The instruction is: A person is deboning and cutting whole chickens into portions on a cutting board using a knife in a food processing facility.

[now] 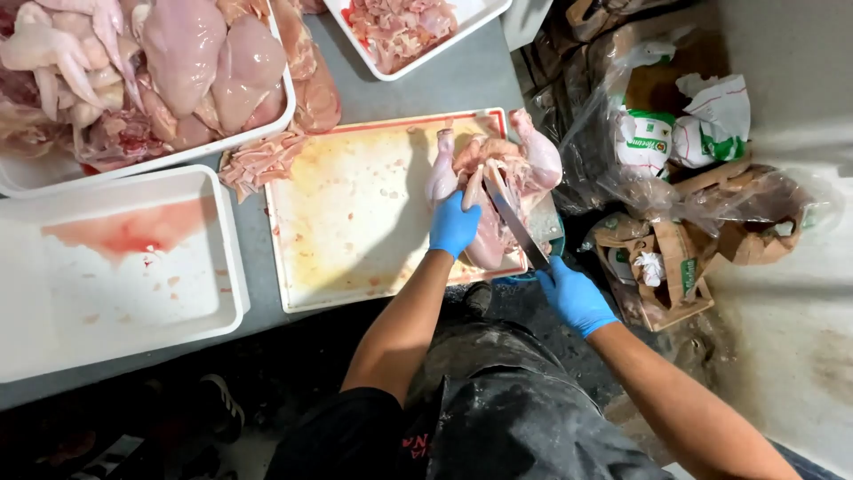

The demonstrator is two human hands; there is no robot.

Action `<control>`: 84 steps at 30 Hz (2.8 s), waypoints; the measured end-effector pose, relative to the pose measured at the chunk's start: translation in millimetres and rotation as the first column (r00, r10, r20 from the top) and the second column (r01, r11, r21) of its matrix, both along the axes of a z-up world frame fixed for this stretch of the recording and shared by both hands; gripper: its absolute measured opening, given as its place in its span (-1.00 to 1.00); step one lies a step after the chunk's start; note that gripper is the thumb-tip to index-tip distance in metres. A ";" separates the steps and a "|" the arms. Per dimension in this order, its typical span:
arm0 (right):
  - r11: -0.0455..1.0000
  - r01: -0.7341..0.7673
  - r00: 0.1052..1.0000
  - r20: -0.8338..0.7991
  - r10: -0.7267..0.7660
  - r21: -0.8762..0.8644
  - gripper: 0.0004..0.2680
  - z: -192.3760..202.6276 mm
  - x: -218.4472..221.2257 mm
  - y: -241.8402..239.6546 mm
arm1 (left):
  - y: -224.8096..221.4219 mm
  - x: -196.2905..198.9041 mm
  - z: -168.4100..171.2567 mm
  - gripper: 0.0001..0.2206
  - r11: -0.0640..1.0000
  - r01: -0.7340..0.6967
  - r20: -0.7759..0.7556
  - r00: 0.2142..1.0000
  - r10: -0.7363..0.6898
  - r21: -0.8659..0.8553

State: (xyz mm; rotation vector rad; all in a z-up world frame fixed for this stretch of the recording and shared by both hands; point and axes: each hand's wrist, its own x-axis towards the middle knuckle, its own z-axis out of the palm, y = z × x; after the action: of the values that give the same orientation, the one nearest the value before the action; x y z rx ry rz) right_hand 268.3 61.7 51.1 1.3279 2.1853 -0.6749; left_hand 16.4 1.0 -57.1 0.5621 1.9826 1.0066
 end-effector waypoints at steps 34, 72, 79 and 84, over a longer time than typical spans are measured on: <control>0.993 -0.114 0.975 0.194 0.107 0.029 -0.78 45.3 0.1 -32.9 | -19.7 11.3 -31.7 -0.49 0.984 -0.116 0.279 0.957 0.075 0.133; 0.980 -0.189 0.933 0.322 0.162 0.054 -0.84 80.9 -29.3 -28.3 | -15.1 13.4 -50.6 -0.64 0.989 -0.132 0.180 0.977 0.117 0.071; 0.989 -0.141 0.967 0.221 0.126 0.049 -0.77 49.9 -30.8 -13.0 | -16.9 4.5 -80.6 -0.63 0.989 -0.100 0.188 0.979 0.079 0.105; 0.908 -0.405 0.866 0.364 0.344 0.105 -0.83 26.6 13.8 -3.5 | -25.9 5.9 -66.5 -0.76 0.988 -0.047 0.166 0.986 0.022 0.147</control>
State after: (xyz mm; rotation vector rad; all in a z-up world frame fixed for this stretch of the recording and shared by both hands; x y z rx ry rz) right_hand 282.1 58.2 77.8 0.9615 2.1596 -0.0907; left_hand 22.2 -24.9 -123.6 0.5107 1.7871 1.1927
